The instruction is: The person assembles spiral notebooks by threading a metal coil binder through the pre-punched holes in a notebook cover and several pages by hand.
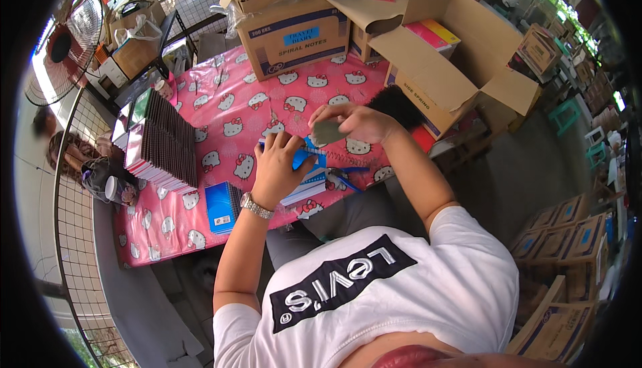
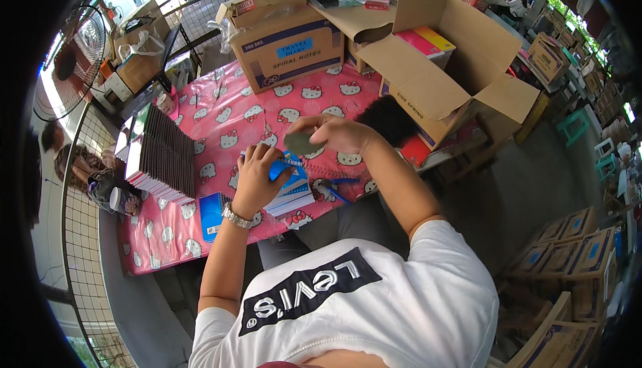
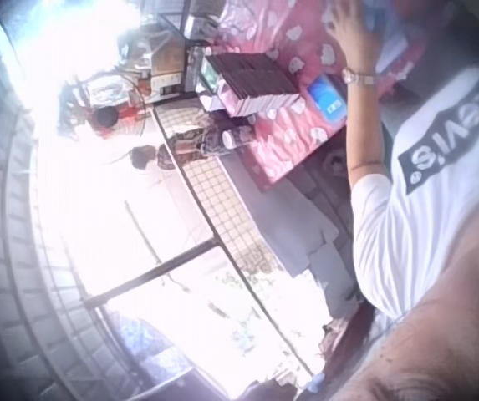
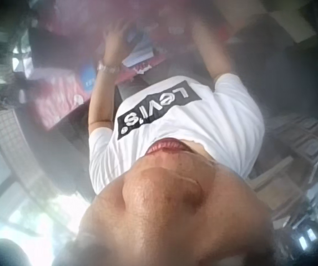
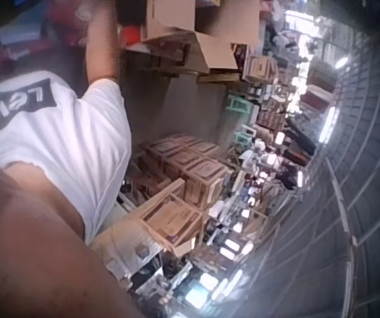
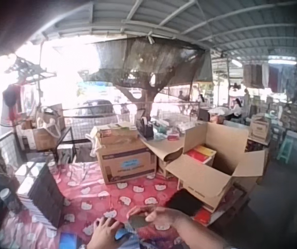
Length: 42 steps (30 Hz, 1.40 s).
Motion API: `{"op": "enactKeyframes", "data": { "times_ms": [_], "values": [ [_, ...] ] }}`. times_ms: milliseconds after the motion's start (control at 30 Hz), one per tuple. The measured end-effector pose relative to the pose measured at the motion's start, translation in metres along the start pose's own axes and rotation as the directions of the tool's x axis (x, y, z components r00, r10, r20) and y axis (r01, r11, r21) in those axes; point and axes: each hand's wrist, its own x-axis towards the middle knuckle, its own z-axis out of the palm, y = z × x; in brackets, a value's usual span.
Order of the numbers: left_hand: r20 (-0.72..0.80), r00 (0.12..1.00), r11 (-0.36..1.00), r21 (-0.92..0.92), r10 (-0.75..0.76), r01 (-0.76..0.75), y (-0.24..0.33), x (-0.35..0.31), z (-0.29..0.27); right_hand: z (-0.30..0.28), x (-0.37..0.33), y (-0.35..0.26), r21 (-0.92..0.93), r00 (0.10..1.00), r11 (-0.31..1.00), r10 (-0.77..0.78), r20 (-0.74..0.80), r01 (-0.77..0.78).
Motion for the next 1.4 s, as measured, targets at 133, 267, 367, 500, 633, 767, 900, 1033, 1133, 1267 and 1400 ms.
{"op": "enactKeyframes", "data": {
  "times_ms": [133,267,367,500,633,767,900,1033,1133,1267,1400],
  "values": [
    [0.042,0.998,0.998,-0.026,-0.048,0.049,0.004,0.004,-0.006,0.004,0.006,-0.010,-0.647,0.984,0.741,0.143,-0.110,-0.180],
    [0.068,0.994,0.995,-0.044,-0.082,0.085,0.007,0.002,-0.011,0.010,-0.001,-0.014,0.142,0.985,0.988,-0.084,0.151,0.062],
    [0.062,0.993,0.991,-0.080,-0.099,0.103,0.007,0.008,-0.012,0.003,0.003,-0.010,-0.288,0.999,0.956,0.035,-0.042,-0.045],
    [0.043,0.993,0.987,-0.114,-0.113,0.117,0.002,0.005,-0.011,0.009,0.012,-0.017,-0.365,0.992,0.923,0.112,-0.055,-0.124],
    [0.029,0.995,0.968,-0.233,-0.091,0.096,-0.011,0.004,-0.012,0.008,0.018,-0.010,-0.048,0.996,0.999,-0.014,0.086,0.018],
    [0.017,0.998,0.963,-0.262,-0.067,0.069,-0.023,0.006,-0.022,-0.001,0.032,0.001,-0.198,0.988,0.971,0.116,-0.097,-0.134],
    [0.055,0.996,0.957,-0.278,-0.077,0.089,-0.035,0.003,-0.020,0.006,0.042,0.000,-0.227,0.995,0.968,0.102,-0.020,-0.104],
    [0.091,0.990,0.888,-0.439,-0.109,0.138,-0.039,0.004,-0.016,0.005,0.040,0.002,0.015,0.996,1.000,0.002,0.084,-0.003],
    [0.071,0.987,0.887,-0.434,-0.142,0.159,-0.040,-0.001,-0.016,-0.013,0.047,0.022,-0.242,0.982,0.954,0.153,-0.114,-0.176],
    [0.062,0.988,0.893,-0.423,-0.142,0.155,-0.035,0.007,-0.011,-0.104,0.024,0.125,-0.705,0.716,0.550,-0.253,-0.651,-0.448],
    [0.012,0.903,0.637,-0.706,-0.429,0.311,-0.037,-0.013,-0.004,-0.085,-0.019,0.191,-0.701,0.695,0.042,-0.102,-0.712,-0.712]
  ]
}}
